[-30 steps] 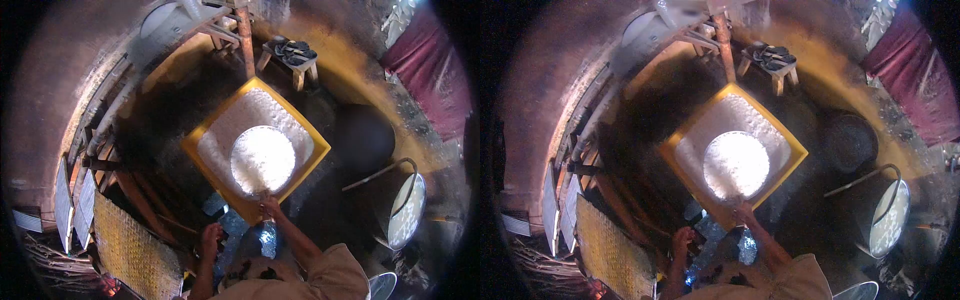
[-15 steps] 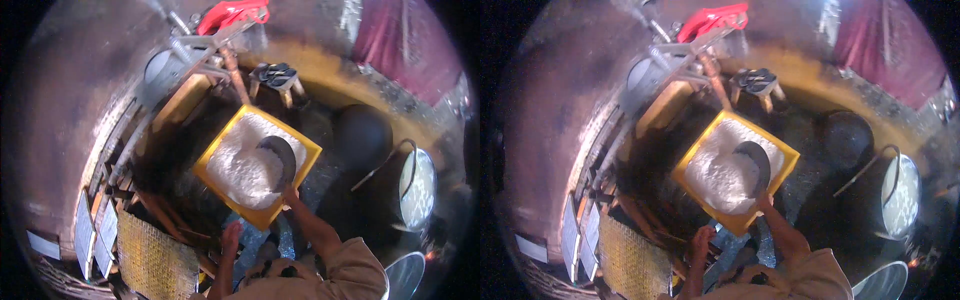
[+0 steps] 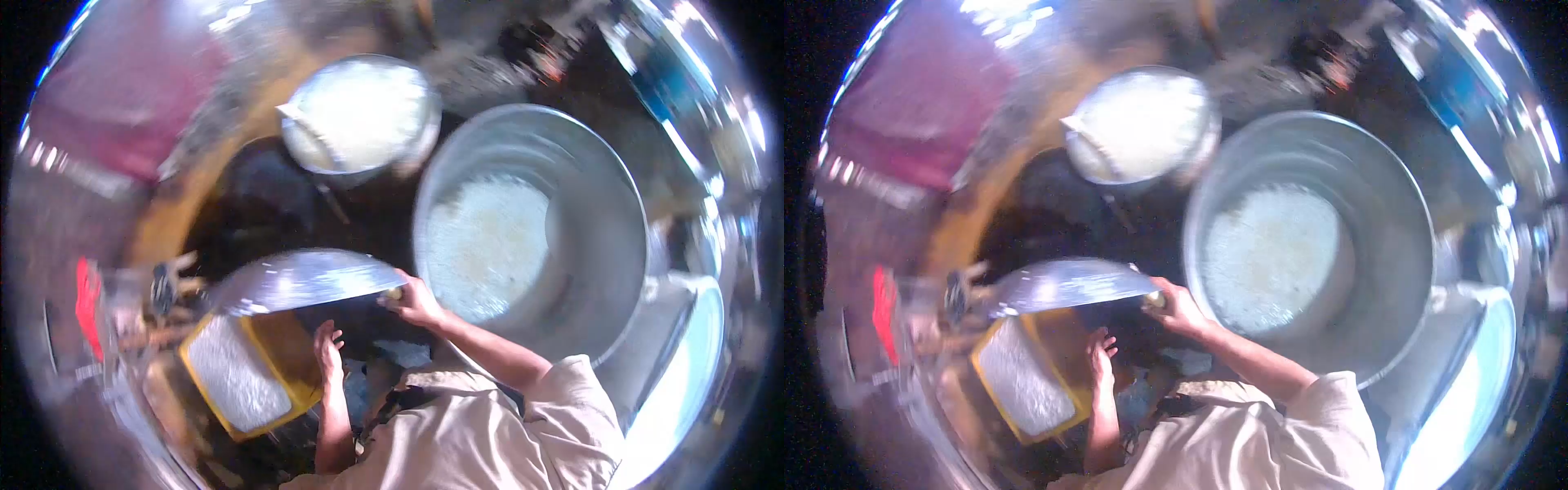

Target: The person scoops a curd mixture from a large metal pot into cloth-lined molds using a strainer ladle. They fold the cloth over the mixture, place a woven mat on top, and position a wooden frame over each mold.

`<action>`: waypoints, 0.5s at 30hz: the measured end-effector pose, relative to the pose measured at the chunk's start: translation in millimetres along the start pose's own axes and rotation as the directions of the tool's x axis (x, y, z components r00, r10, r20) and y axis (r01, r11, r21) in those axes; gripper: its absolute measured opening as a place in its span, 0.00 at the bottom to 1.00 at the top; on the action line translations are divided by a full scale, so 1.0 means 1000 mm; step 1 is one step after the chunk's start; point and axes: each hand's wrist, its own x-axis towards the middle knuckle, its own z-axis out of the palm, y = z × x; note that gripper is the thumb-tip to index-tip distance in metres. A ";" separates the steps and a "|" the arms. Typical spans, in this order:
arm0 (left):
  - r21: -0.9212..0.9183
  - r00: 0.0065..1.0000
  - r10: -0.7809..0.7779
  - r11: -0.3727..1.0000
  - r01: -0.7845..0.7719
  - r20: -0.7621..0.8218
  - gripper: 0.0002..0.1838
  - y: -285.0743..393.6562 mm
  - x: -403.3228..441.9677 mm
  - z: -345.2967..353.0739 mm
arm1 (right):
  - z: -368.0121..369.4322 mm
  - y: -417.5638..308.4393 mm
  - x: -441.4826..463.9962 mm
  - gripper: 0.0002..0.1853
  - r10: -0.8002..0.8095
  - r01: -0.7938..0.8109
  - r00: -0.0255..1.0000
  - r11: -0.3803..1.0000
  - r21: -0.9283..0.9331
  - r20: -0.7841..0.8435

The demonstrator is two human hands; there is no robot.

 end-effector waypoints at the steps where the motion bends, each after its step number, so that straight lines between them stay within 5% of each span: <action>1: 0.050 0.998 0.018 0.998 -0.022 0.064 0.18 0.013 0.002 0.034 | -0.047 0.037 -0.021 0.13 0.207 -0.199 0.975 0.975 -0.095 0.083; 3: 0.121 0.983 0.051 0.990 -0.073 0.178 0.20 0.010 0.005 0.095 | -0.135 0.094 -0.082 0.11 0.343 -0.360 0.933 0.908 -0.216 -0.111; 4: 0.142 0.973 0.063 0.985 -0.096 0.221 0.20 0.016 0.005 0.112 | -0.171 0.088 -0.103 0.13 0.507 -0.531 0.843 0.837 -0.133 -0.181; 6: 0.246 0.959 0.060 0.960 -0.131 0.279 0.22 0.033 0.006 0.155 | -0.231 0.188 -0.167 0.15 0.522 -0.590 0.761 0.804 -0.076 -0.386; 8: 0.308 0.958 0.019 0.945 -0.110 0.286 0.24 0.029 0.014 0.181 | -0.309 0.247 -0.195 0.25 0.911 -0.922 0.383 0.365 -0.129 -0.153; 11: 0.345 0.986 -0.007 0.937 -0.052 0.167 0.29 0.014 0.034 0.196 | -0.366 0.364 -0.253 0.31 0.735 -0.853 0.515 0.490 -0.180 -0.441; 13: 0.385 0.994 0.021 0.921 -0.060 0.104 0.33 0.003 0.032 0.199 | -0.400 0.405 -0.265 0.28 0.701 -0.858 0.510 0.454 -0.239 -0.499; 15: 0.350 1.000 0.005 0.937 -0.006 0.004 0.37 -0.001 0.026 0.205 | -0.411 0.428 -0.260 0.24 0.784 -0.937 0.346 0.315 -0.150 -0.516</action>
